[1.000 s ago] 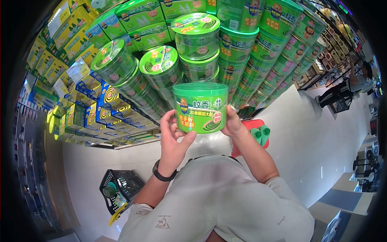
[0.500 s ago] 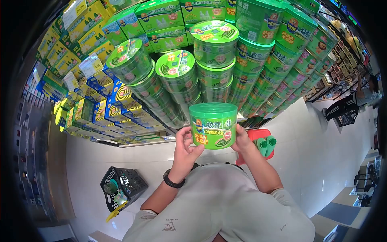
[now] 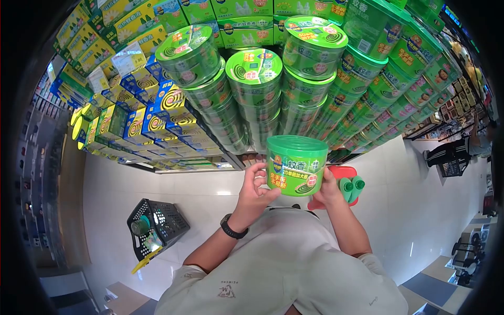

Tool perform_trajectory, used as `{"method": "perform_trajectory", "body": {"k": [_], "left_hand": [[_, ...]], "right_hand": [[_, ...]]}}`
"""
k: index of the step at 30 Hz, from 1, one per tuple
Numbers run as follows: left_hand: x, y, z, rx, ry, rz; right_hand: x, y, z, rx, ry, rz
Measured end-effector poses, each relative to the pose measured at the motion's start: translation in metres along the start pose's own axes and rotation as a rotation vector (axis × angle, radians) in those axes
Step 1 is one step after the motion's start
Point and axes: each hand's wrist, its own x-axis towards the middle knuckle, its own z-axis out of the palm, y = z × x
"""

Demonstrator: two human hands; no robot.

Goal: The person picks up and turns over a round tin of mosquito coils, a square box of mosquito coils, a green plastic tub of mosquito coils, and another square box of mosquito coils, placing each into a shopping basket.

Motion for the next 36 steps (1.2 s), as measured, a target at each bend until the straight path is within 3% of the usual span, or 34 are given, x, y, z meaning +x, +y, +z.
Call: {"method": "perform_trajectory", "body": {"k": [21, 29, 36], "left_hand": [[-0.002, 0.007, -0.021, -0.052, -0.121, -0.156], [-0.005, 0.008, -0.041, -0.034, -0.131, -0.116], [-0.004, 0.024, -0.070, -0.244, -0.265, -0.110]], "right_hand": [[-0.015, 0.024, -0.009, 0.024, 0.046, -0.003], [-0.009, 0.033, 0.004, 0.012, 0.110, 0.036], [0.020, 0.023, 0.064, -0.104, 0.072, 0.071]]}}
